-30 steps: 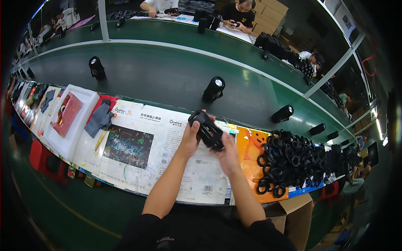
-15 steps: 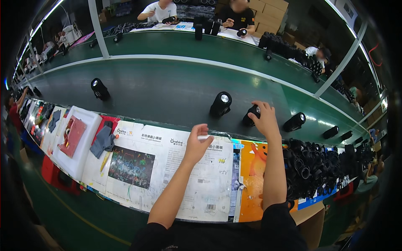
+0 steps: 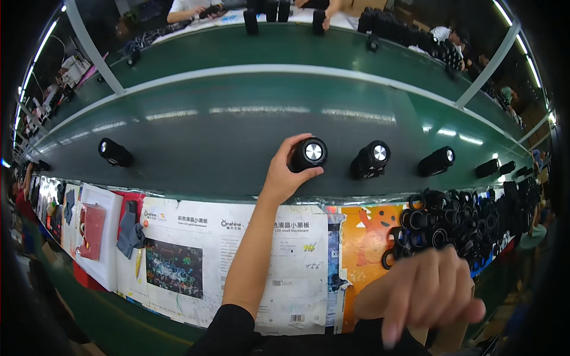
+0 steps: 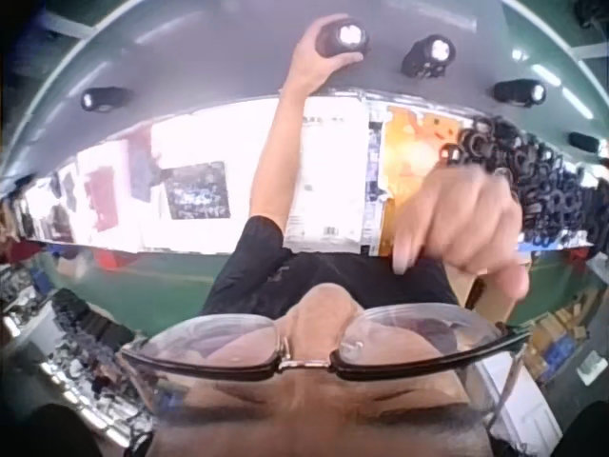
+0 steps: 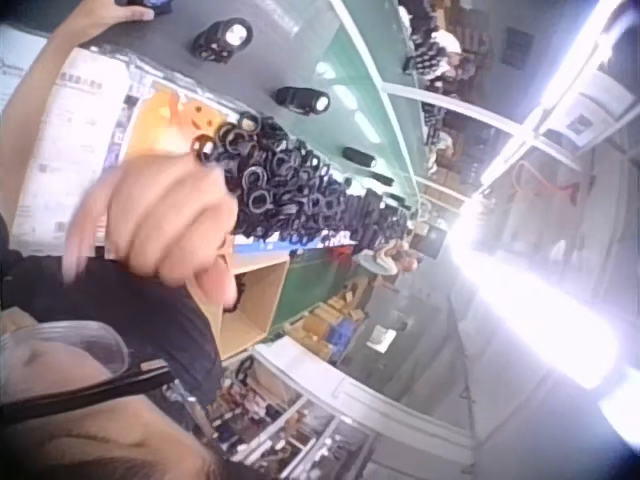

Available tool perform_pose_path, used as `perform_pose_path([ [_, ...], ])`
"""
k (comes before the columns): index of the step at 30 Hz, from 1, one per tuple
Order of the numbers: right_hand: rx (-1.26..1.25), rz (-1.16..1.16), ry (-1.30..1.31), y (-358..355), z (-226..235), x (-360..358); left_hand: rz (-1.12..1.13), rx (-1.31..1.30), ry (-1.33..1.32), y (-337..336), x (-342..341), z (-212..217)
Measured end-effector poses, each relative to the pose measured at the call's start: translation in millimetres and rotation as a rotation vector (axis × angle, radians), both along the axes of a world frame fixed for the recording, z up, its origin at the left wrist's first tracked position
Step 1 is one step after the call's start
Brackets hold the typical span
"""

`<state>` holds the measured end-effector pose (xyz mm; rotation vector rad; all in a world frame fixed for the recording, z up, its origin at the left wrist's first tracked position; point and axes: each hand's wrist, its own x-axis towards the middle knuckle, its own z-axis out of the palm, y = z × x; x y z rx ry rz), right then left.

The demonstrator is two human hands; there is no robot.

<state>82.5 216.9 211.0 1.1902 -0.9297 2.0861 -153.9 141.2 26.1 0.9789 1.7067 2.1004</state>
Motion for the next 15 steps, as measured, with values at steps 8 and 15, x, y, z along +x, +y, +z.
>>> perform_pose_path([
  [8,0.002,0.256,0.072,-5.5,7.3,-23.9,-0.011,-0.026,0.028,-12.8,-1.0,-13.1],
  [15,0.037,0.236,0.107,-6.7,12.5,-15.4,-0.018,-0.026,0.073,-0.5,4.1,-16.8],
])
